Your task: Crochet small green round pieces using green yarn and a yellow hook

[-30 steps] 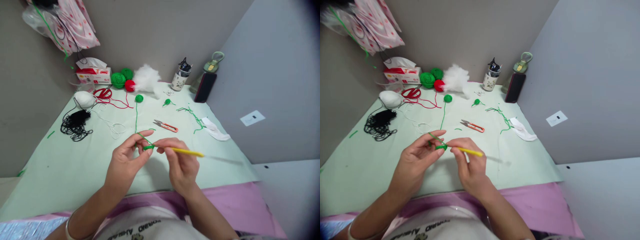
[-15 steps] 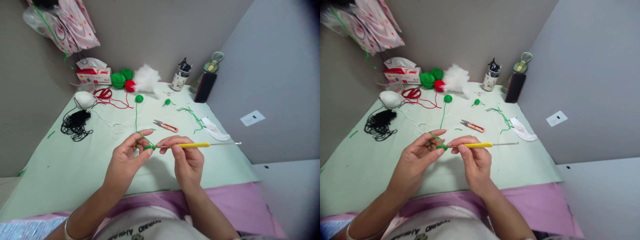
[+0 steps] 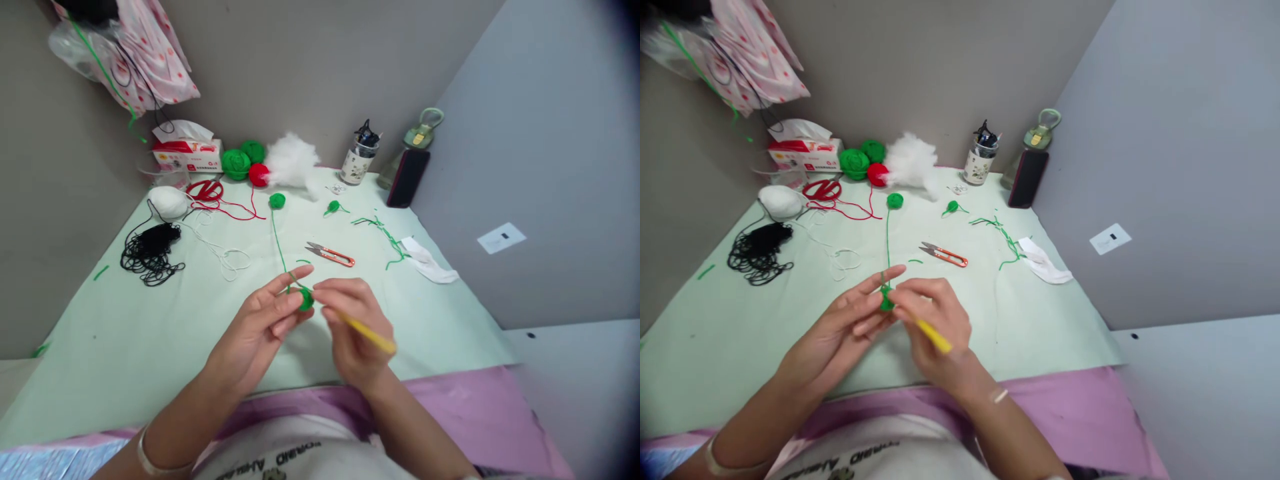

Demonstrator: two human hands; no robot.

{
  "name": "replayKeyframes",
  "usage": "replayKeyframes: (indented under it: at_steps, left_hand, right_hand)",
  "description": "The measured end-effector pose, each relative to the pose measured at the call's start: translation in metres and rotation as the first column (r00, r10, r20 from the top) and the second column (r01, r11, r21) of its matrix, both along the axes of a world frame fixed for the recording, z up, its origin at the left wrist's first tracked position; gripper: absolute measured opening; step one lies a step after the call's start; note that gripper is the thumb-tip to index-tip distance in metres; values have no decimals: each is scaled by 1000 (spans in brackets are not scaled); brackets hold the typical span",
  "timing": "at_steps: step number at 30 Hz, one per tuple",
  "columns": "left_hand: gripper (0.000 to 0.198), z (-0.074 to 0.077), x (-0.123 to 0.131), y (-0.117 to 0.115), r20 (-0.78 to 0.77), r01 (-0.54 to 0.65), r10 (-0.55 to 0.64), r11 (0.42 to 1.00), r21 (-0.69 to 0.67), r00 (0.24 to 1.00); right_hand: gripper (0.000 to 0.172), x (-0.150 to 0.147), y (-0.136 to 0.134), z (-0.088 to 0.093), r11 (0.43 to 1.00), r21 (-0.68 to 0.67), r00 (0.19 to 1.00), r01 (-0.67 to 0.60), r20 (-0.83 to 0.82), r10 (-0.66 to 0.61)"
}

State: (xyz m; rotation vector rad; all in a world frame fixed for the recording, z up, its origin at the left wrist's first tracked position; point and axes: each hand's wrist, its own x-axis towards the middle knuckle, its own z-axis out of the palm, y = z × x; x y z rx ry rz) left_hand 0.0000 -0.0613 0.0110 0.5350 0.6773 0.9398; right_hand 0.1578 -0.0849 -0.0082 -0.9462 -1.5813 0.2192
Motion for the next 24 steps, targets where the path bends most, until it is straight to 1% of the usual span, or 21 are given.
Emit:
replayKeyframes:
  at_steps: [1,3,4,5,6,7,9,11,13,14,15,16,17,18,20,21,22,24]
  left_hand:
    - [32,0,-1,1,31,-7,8,1000,-24,999]
    - [30,-1,-3,3,31,-63,63,998,-4,997]
    - [32,-1,-3,3,20,-73,72,997,21,997]
    - [34,-1,-2,3,2,-74,74,996,56,997]
    - [35,-1,-1,2,-24,-67,70,994,91,997]
    - [36,-1,1,1,-54,-64,71,990,122,996]
    - [36,0,4,0,-108,-82,100,983,164,989]
    - [38,1,7,-1,-118,-123,143,979,160,983]
    - [40,1,6,-1,-65,-114,120,989,90,991]
    - [40,0,5,0,-23,-78,79,996,37,997]
    - [40,0,4,1,22,-38,38,999,-15,999]
    - [39,-1,2,2,61,-3,7,998,-58,998]
    - [36,-2,0,3,88,12,-5,996,-86,996]
    - [32,-2,-1,4,101,3,6,996,-94,995]
    - [27,-4,-2,5,90,-47,51,998,-53,995]
    - [27,-4,-2,5,72,-61,62,998,-12,995]
    - [28,-4,-1,4,48,-64,62,997,32,997]
    - [32,-5,1,2,-17,-52,54,993,108,998]
  right_hand:
    - [28,0,2,2,998,-48,991,-47,-127,40]
    - [23,-1,7,5,976,-121,929,-180,-347,128]
    - [21,-1,9,6,961,-150,898,-234,-411,155]
    - [19,-2,10,6,948,-169,883,-271,-436,175]
    - [18,-2,11,6,944,-176,885,-281,-428,184]
    - [18,-3,12,6,950,-172,901,-262,-395,177]
    - [21,-3,9,4,974,-132,949,-185,-281,142]
    - [29,-2,6,2,993,-62,991,-101,-98,95]
    - [36,-1,3,0,999,11,994,-33,102,32]
    - [37,0,2,0,999,37,988,-18,152,12]
    - [37,1,2,1,999,43,990,-7,143,1]
    - [34,3,3,2,1000,22,997,-4,71,2]
    - [29,3,4,3,999,-27,999,-19,-50,18]
    - [24,4,6,4,994,-90,980,-60,-194,42]
    - [19,3,10,5,960,-199,892,-197,-443,92]
    - [18,3,11,5,935,-227,850,-272,-512,123]
    - [17,2,12,5,914,-240,824,-327,-545,152]
    - [14,0,13,3,895,-263,822,-360,-544,171]
